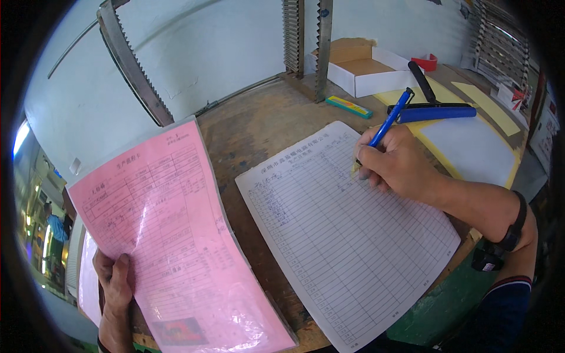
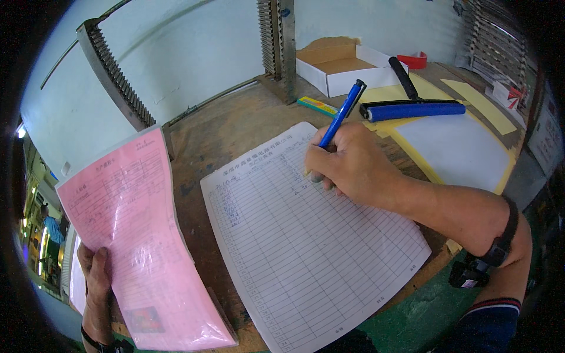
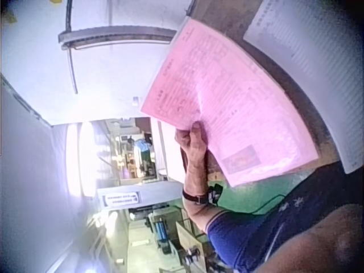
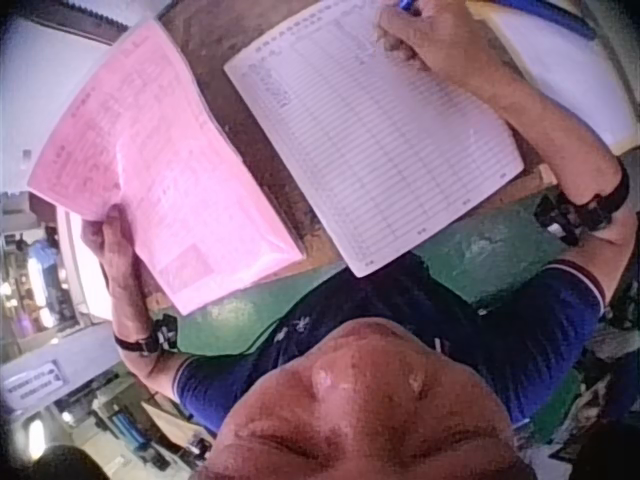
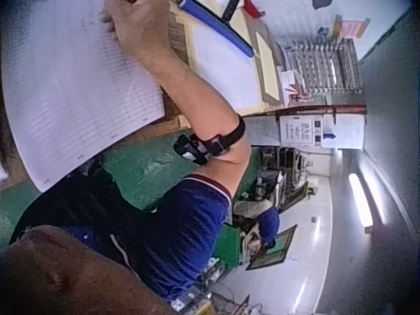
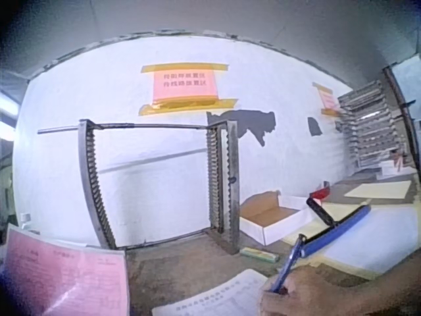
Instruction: Recording production info on a log sheet by referring to a production flow card on a workbench.
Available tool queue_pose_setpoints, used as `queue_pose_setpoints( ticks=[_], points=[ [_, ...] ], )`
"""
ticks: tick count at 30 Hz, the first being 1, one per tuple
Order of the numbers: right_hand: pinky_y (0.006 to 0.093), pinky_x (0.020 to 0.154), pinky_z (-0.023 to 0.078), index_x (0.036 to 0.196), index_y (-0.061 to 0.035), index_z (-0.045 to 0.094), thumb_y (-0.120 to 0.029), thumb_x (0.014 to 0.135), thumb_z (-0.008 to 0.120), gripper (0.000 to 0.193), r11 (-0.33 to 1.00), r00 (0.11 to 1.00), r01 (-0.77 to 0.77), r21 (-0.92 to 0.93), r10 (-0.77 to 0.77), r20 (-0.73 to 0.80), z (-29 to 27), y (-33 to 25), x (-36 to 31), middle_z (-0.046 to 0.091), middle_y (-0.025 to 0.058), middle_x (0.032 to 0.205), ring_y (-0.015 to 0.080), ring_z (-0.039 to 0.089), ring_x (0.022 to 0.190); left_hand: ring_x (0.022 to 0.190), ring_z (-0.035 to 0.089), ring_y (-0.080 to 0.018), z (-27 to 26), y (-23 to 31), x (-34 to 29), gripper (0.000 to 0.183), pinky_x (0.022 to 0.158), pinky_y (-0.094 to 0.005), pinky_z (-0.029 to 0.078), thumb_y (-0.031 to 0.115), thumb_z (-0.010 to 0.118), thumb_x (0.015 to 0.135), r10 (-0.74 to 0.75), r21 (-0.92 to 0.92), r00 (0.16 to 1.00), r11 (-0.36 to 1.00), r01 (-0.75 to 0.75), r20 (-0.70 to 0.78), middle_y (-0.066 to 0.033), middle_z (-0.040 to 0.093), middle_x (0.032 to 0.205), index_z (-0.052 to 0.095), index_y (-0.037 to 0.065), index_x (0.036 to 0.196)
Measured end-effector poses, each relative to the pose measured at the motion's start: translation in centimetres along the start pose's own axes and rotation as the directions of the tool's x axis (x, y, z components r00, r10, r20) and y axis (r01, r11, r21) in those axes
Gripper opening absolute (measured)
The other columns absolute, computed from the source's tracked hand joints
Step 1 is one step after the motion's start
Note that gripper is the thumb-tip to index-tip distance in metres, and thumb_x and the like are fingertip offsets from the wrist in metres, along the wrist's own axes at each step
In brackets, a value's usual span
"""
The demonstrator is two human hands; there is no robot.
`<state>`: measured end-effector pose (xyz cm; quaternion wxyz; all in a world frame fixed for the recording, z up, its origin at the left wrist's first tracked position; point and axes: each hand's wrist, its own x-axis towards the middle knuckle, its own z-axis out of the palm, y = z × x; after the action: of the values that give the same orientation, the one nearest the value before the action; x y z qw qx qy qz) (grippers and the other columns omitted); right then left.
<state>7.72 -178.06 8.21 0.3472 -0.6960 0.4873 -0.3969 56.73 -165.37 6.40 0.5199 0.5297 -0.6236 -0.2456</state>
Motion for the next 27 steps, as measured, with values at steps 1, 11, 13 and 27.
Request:
queue_pose_setpoints(
  ticks=[1,11,13,27],
  points=[
    [0.0261,0.047,0.049,0.077,0.0016,0.066,-0.019,0.09,0.06,0.025,1.0,0.999,-0.012,0.026,0.012,-0.031,0.0,0.0,0.1,0.064,0.0065,0.066,0.0105,0.059,0.051,0.109,0.055,-0.0189,0.5,0.1,0.1,0.045,0.1,-0.0337,0.04,0.015,0.061,0.088,0.0,0.0,1.0,1.0,0.0,-0.001,-0.0127,0.062,0.12,0.053,-0.009,0.125],
    [0.0257,0.051,0.051,0.108,-0.0028,0.062,-0.025,0.097,0.06,0.025,0.995,1.0,0.023,0.093,-0.021,-0.016,-1.0,1.3,1.2,0.065,0.0066,0.078,0.0103,0.061,0.06,0.06,0.049,-0.0066,1.4,2.8,0.0,0.019,0.052,-0.0253,0.037,0.003,0.051,0.084,-0.029,0.206,0.999,0.978,0.023,0.024,0.0036,0.057,0.074,0.061,-0.001,0.1],
    [0.0254,0.053,0.052,0.11,-0.0023,0.061,-0.024,0.098,0.058,0.025,0.986,0.995,0.099,0.131,-0.098,-0.013,-1.1,1.2,1.1,0.066,0.0077,0.081,0.0108,0.062,0.062,0.076,0.056,-0.0085,2.2,3.4,0.4,0.029,0.069,-0.0262,0.046,0.005,0.051,0.086,0.065,0.165,0.998,0.984,-0.068,0.026,-0.0023,0.064,0.089,0.062,-0.005,0.111],
    [0.0326,0.08,0.056,0.132,0.0093,0.048,-0.029,0.093,0.068,0.059,0.902,0.879,0.287,0.323,-0.382,0.286,-1.3,-1.5,-0.8,0.065,0.0225,0.112,0.0212,0.067,0.094,0.101,0.061,-0.0115,4.7,10.2,1.9,0.026,0.089,-0.0281,0.049,0.005,0.053,0.096,0.302,-0.231,0.949,0.92,-0.316,-0.092,-0.01,0.066,0.112,0.059,-0.005,0.12]
  ],
)
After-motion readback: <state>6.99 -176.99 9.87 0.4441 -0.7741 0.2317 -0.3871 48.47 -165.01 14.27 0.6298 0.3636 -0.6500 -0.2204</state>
